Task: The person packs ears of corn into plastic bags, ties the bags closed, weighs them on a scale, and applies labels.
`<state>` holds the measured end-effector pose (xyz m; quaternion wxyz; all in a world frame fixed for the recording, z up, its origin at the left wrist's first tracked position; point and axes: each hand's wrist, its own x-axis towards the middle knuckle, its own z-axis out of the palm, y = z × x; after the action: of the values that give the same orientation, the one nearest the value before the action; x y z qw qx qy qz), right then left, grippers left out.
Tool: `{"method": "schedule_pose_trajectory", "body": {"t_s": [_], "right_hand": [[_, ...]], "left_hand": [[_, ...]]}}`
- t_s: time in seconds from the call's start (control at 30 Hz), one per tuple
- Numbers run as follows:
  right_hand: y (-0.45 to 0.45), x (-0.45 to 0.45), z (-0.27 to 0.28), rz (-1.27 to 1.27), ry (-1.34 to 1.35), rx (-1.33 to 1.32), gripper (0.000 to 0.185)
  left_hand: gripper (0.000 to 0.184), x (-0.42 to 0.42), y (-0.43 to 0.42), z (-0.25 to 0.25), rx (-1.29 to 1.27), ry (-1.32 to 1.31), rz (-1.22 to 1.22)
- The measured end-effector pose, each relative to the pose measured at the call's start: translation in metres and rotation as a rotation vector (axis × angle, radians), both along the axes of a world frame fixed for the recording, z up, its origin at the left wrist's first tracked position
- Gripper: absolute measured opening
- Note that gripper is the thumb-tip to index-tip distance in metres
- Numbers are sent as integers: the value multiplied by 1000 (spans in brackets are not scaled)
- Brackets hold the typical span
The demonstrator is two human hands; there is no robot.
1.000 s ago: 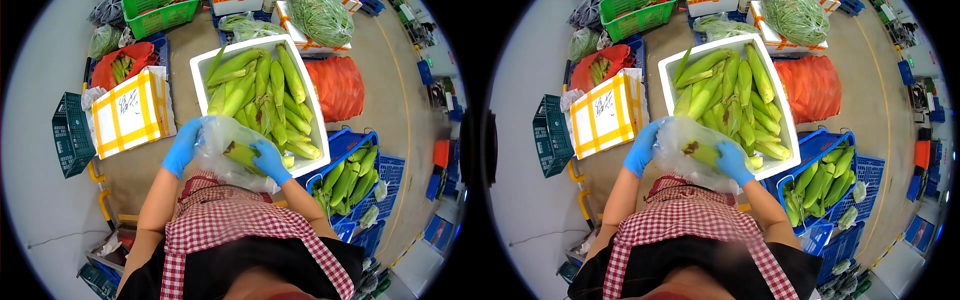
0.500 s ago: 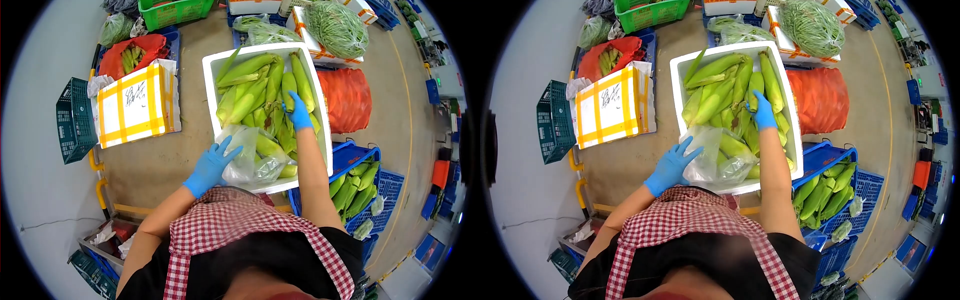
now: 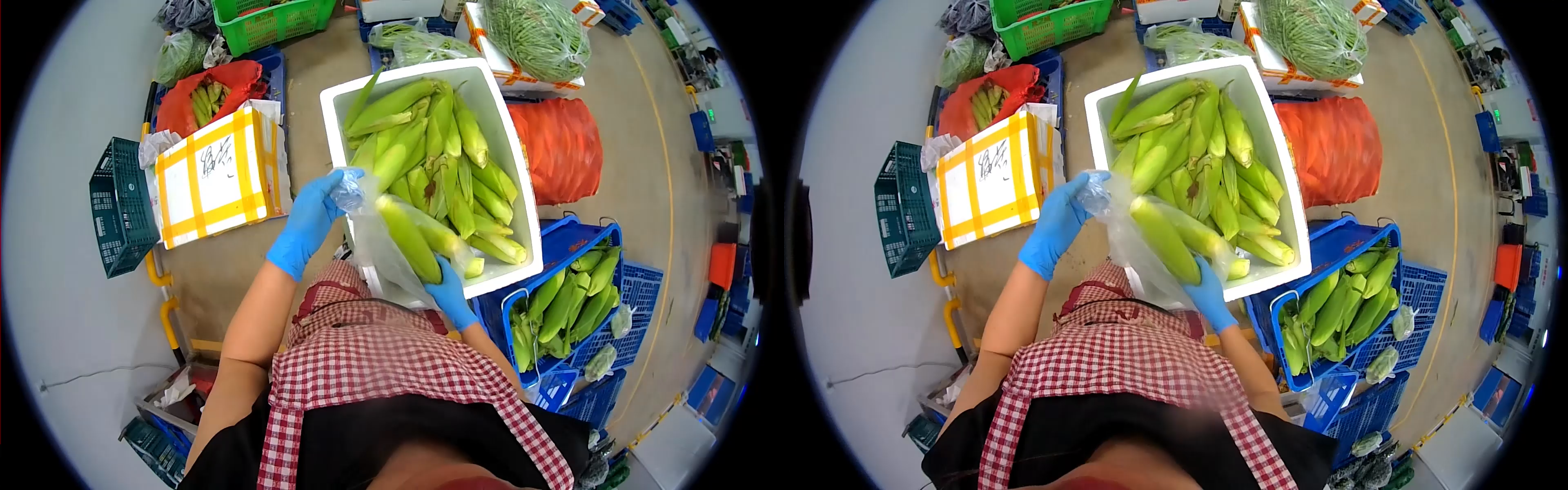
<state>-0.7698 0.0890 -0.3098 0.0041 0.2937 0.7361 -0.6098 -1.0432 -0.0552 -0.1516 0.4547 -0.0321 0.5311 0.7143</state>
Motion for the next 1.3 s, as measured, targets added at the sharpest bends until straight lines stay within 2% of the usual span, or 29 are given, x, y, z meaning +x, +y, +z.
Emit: {"method": "schedule_pose_trajectory", "body": {"t_s": [0.1, 0.2, 0.27, 0.3, 0.37, 0.4, 0.43, 0.47, 0.5, 0.53, 0.6, 0.67, 0.77, 0.8, 0.9, 0.93, 0.97, 1.07, 1.17, 1.2, 1.3], "right_hand": [[20, 16, 16, 125, -60, 93, 53], [39, 29, 8, 258, -94, 220, 53], [52, 30, 3, 394, -73, 306, 53], [57, 21, 8, 585, -176, 367, 54], [73, -12, 34, 965, -386, 491, 56], [84, -44, 49, 1087, -442, 459, 44], [99, -73, 32, 955, -407, 319, 37], [93, -110, 49, 386, -210, 61, 35], [90, -156, 62, 99, -75, -191, 40], [92, -190, 40, -63, -137, -422, 47], [75, -243, 10, -147, -371, -399, 50], [54, -269, -45, -117, -354, -455, 59], [48, -266, -26, -250, -302, -576, 61], [54, -252, 9, -196, -208, -666, 59], [72, -210, 26, -367, 35, -914, 52], [70, -190, 49, -369, 138, -920, 49], [69, -170, 70, -371, 246, -922, 46], [70, -106, 78, -145, 123, -454, 43], [61, -73, 84, -158, 98, -262, 43], [64, -64, 80, -332, 162, -353, 42], [94, -51, 85, -467, 273, -509, 45]], "left_hand": [[35, 7, -12, -23, -31, 73, 88], [36, 8, -33, -42, 69, -38, 216], [36, 16, -34, -38, 241, -226, 175], [36, 18, -33, -34, 329, -315, 151], [34, 18, -30, -12, 278, -470, 137], [33, 19, -32, -5, 248, -554, 128], [31, 20, -37, -6, 113, -350, -92], [30, 19, -42, -6, -23, -141, -310], [29, 19, -45, -7, -158, 70, -524], [28, 19, -45, -8, -170, 61, -523], [27, 20, -47, -6, -200, 51, -523], [25, 10, -46, 0, -215, 26, -423], [24, 7, -42, 7, -129, -68, -286], [24, 5, -41, 8, -77, -101, -240], [28, 8, -44, -7, -1, -258, -112], [29, 10, -44, -7, 49, -286, -113], [31, 9, -42, -6, 99, -309, -118], [34, 13, -28, -8, 194, -356, -126], [41, 6, -12, -4, 250, -310, -88], [44, 1, -9, 0, 262, -284, -62], [56, -13, -9, 17, 317, -263, -343]]}}
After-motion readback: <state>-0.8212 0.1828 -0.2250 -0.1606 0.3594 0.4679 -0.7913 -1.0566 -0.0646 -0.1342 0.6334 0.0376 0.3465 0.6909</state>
